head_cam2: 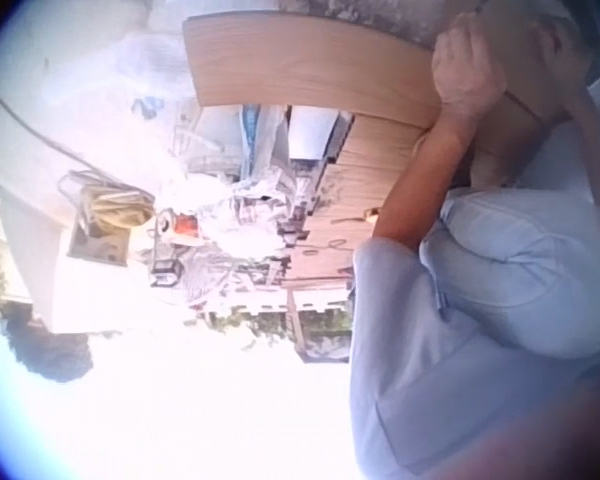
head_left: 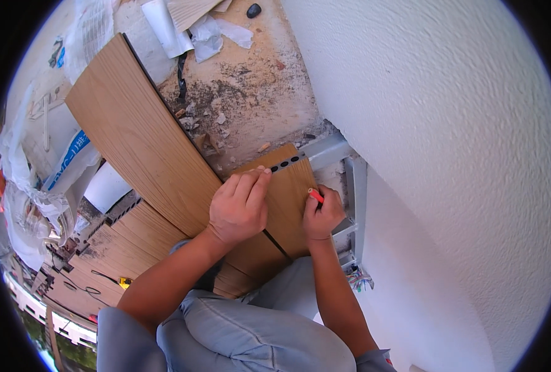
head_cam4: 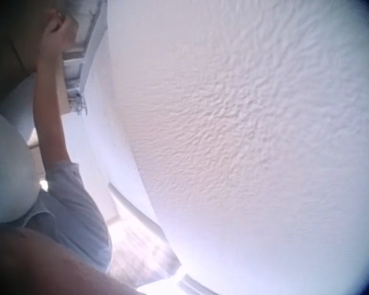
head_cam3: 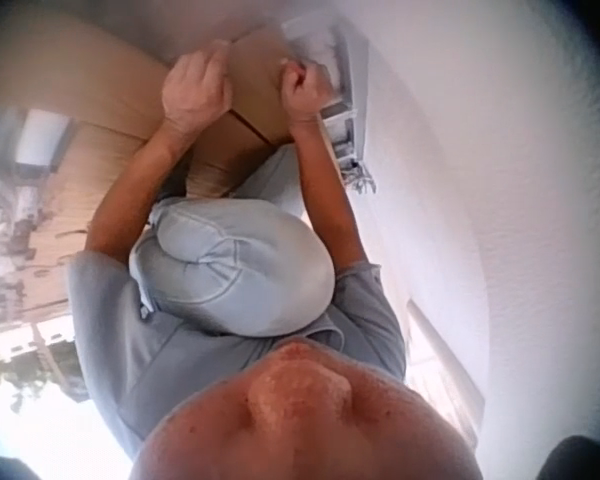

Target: The person marks a wood-textured plank with a pencil, moves to a miter saw station, and uses the saw to cut the plank to the marked length.

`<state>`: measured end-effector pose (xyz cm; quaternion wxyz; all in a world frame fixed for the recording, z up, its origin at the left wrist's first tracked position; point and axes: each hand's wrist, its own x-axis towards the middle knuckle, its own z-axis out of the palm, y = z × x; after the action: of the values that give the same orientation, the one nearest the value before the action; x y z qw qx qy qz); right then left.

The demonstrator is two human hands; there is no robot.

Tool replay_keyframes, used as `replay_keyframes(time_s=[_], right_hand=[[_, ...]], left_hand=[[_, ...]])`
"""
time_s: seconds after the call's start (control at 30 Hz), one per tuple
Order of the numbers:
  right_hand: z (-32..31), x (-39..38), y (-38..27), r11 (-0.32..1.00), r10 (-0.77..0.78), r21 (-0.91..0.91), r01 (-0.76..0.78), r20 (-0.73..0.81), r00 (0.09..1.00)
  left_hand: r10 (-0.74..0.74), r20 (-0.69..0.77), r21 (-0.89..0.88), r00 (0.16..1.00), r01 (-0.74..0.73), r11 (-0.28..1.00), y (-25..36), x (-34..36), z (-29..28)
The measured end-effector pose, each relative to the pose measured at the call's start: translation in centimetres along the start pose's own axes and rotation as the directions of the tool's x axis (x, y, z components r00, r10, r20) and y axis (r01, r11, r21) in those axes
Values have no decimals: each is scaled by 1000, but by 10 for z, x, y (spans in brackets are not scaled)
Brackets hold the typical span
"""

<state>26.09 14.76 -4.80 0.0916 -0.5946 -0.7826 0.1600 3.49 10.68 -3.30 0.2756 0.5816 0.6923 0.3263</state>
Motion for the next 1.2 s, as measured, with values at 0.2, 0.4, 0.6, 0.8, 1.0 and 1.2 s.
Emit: replay_keyframes(time_s=[0.2, 0.4, 0.6, 0.8, 1.0, 1.2], right_hand=[[1, 3, 0, 999, -39, -1, 39, -35, 999], [1, 5, -6, 999, -44, 8, 45, -49, 998], [0, 4, -2, 999, -39, 11, 40, -45, 998], [1, 4, -3, 1000, -17, -8, 16, -45, 999], [2, 5, -3, 1000, -30, -2, 30, -81, 996], [2, 3, -2, 1000, -13, 26, 15, -56, 998]], left_hand=[[14, -28, 0, 1000, -14, 1000, 1, 1, -1], [24, -31, 27, 999, -23, 999, 1, -1, -1], [30, -34, 42, 999, -29, 999, 2, -1, 1], [21, -44, 64, 999, -18, 998, 2, -5, 4], [40, -90, 53, 995, -36, 998, -1, -6, 7], [34, -69, 64, 997, -29, 997, 0, -7, 5]])
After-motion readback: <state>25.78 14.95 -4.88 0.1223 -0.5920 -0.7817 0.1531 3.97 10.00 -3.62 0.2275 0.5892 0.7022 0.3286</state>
